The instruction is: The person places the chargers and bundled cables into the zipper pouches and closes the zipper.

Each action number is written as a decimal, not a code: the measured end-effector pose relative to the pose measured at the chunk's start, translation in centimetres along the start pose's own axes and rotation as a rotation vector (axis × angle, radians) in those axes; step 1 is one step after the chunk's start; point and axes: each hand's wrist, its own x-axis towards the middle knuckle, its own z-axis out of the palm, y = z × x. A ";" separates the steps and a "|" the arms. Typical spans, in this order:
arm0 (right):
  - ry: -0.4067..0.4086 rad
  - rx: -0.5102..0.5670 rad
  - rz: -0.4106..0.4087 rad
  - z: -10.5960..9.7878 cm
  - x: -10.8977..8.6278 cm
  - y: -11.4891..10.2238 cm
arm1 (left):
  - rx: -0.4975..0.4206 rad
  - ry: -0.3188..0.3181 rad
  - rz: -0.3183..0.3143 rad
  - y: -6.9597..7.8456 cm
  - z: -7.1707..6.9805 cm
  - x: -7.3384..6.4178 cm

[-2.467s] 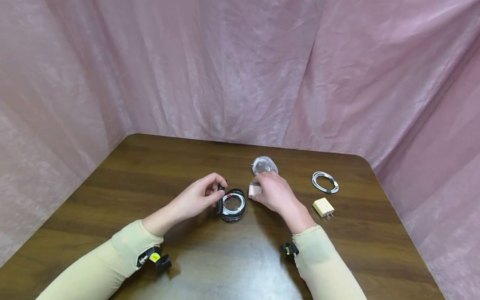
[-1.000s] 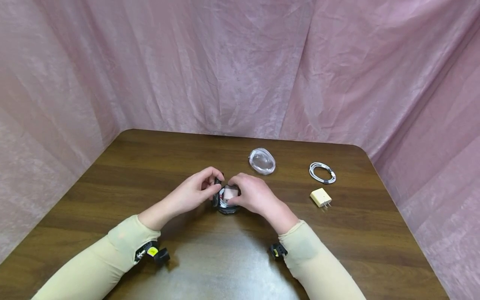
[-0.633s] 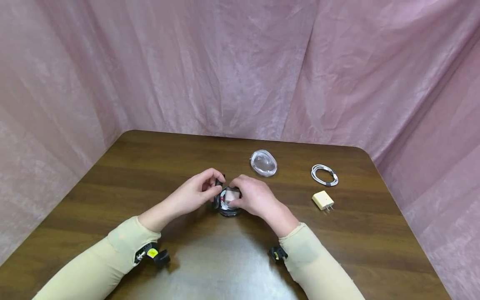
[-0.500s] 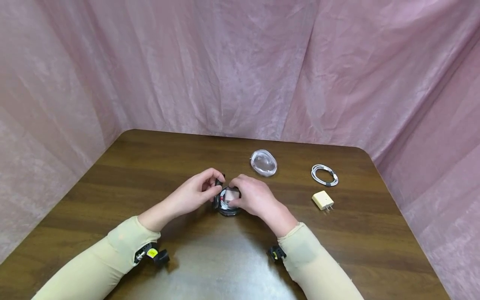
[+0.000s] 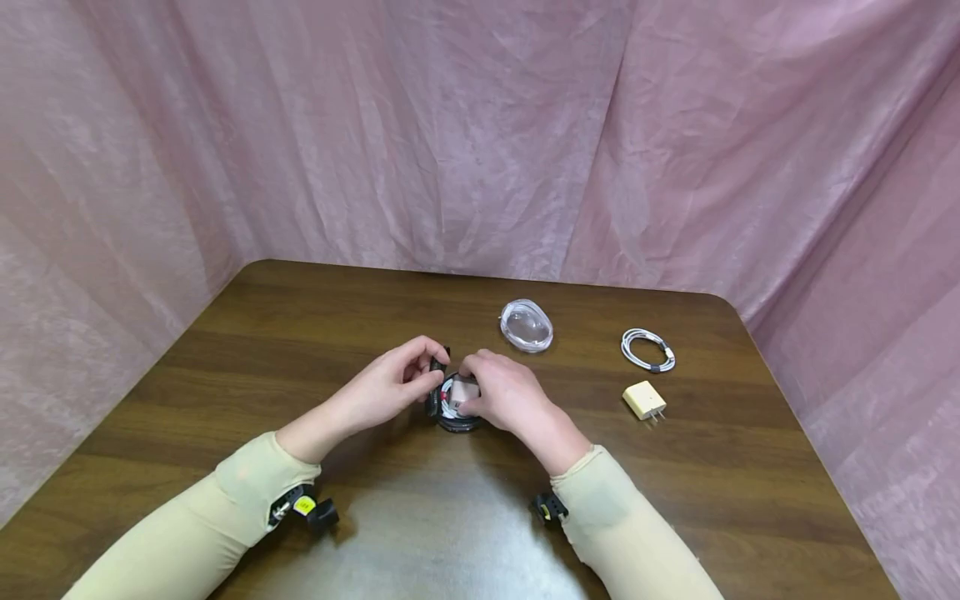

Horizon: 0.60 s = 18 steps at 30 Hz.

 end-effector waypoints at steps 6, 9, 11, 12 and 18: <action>-0.028 0.049 0.010 -0.6 -0.3 0.3 | 0.019 0.009 -0.003 -0.1 0.1 -0.1; -0.029 0.098 0.034 -0.7 -0.3 0.5 | 0.028 0.007 -0.013 -0.2 0.2 -0.2; -0.018 0.113 0.046 -0.8 -0.4 0.7 | 0.035 0.008 -0.017 -0.3 0.3 -0.3; -0.012 0.113 0.052 -0.9 -0.4 0.8 | 0.037 0.007 -0.017 -0.3 0.4 -0.3; -0.001 0.086 0.063 -1.4 -0.4 1.2 | 0.045 0.003 0.015 -0.1 0.3 -0.1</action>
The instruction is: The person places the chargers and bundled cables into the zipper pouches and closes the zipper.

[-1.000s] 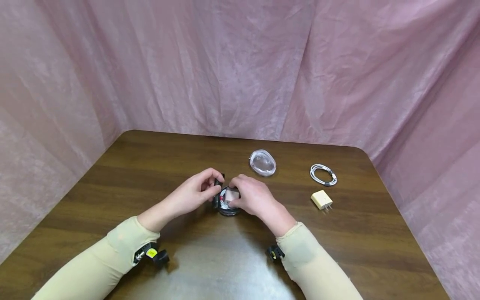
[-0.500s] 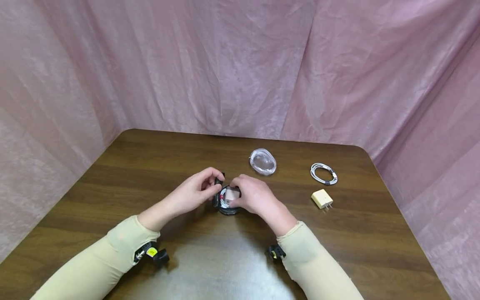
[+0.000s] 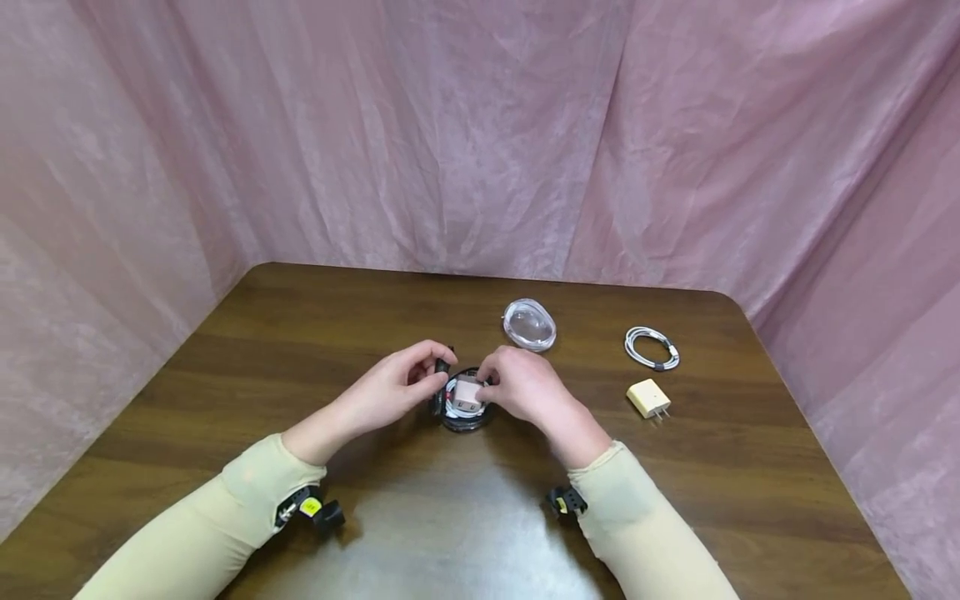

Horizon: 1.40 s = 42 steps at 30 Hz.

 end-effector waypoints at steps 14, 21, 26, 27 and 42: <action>-0.016 -0.008 -0.022 0.3 -0.4 -0.1 | -0.012 0.017 -0.022 -0.3 0.2 -0.3; -0.009 0.021 -0.023 0.1 -0.8 0.2 | 0.017 0.021 -0.047 -0.1 0.7 -0.1; -0.022 0.047 -0.017 -0.1 -1.1 0.4 | 0.112 0.013 -0.017 -0.2 0.9 -0.5; -0.026 0.050 -0.020 -0.1 -1.1 0.6 | 0.128 0.009 -0.017 -0.2 0.9 -0.6; -0.033 0.138 0.026 -0.7 -1.1 1.0 | 0.280 -0.035 -0.007 0.6 2.0 -0.5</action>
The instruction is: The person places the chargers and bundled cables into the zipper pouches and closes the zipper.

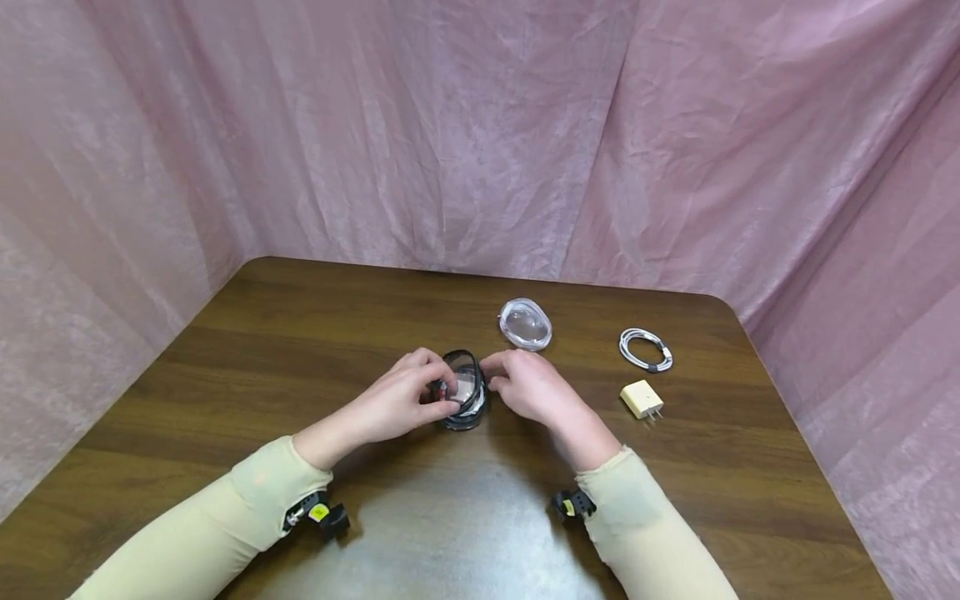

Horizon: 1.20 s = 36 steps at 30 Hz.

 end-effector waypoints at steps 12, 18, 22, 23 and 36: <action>0.055 -0.037 0.053 0.4 1.3 -0.5 | 0.064 -0.014 0.101 -0.2 0.3 -0.1; 0.016 -0.036 0.071 0.6 1.6 -0.5 | 0.041 -0.038 0.112 -0.3 0.2 -0.1; -0.002 -0.027 0.069 0.6 1.6 -0.4 | 0.027 -0.038 0.132 -0.4 -0.1 0.0; -0.006 -0.022 0.069 0.6 1.5 -0.4 | 0.024 -0.036 0.139 -0.3 -0.2 0.0; -0.057 -0.087 -0.061 1.3 2.6 3.0 | 0.010 0.015 0.177 -0.6 0.1 0.3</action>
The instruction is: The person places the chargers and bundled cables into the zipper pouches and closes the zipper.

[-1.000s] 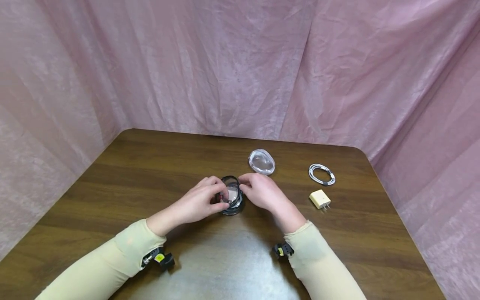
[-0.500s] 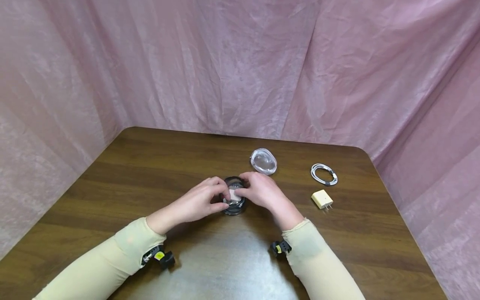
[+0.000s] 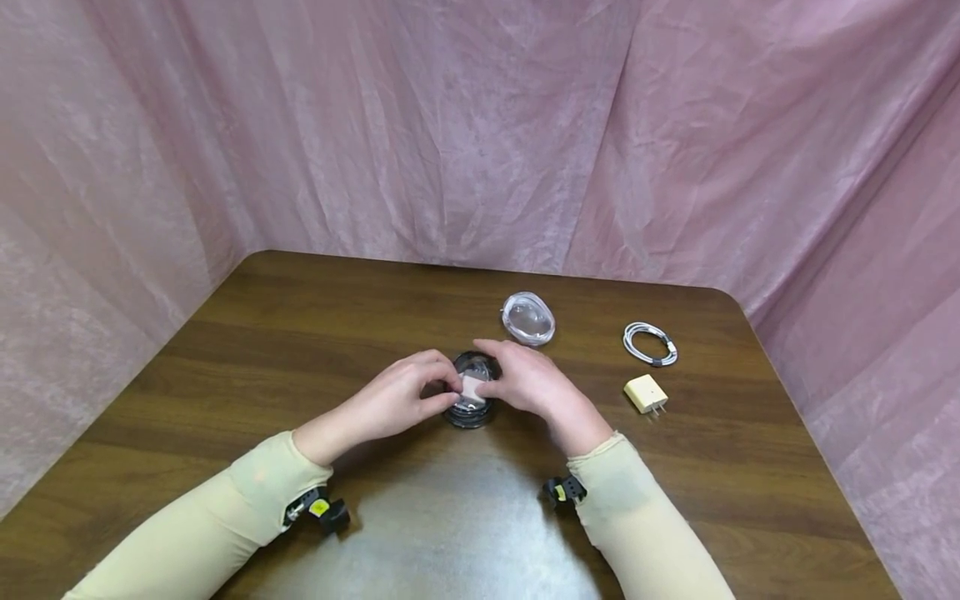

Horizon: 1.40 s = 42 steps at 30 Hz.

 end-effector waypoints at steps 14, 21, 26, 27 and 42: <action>-0.028 -0.018 0.061 2.8 2.0 4.8 | 0.005 -0.016 0.007 0.2 0.2 0.0; -0.039 -0.022 0.059 2.4 1.3 3.9 | -0.003 -0.024 0.014 0.4 0.0 0.0; -0.060 -0.012 0.056 2.1 1.3 3.8 | -0.012 -0.035 0.017 0.5 -0.1 -0.1; -0.055 -0.019 0.052 2.3 1.4 3.9 | -0.013 -0.038 0.015 0.5 -0.1 -0.1; -0.073 0.032 0.011 1.6 0.6 3.2 | -0.004 -0.051 -0.006 0.6 0.0 -0.1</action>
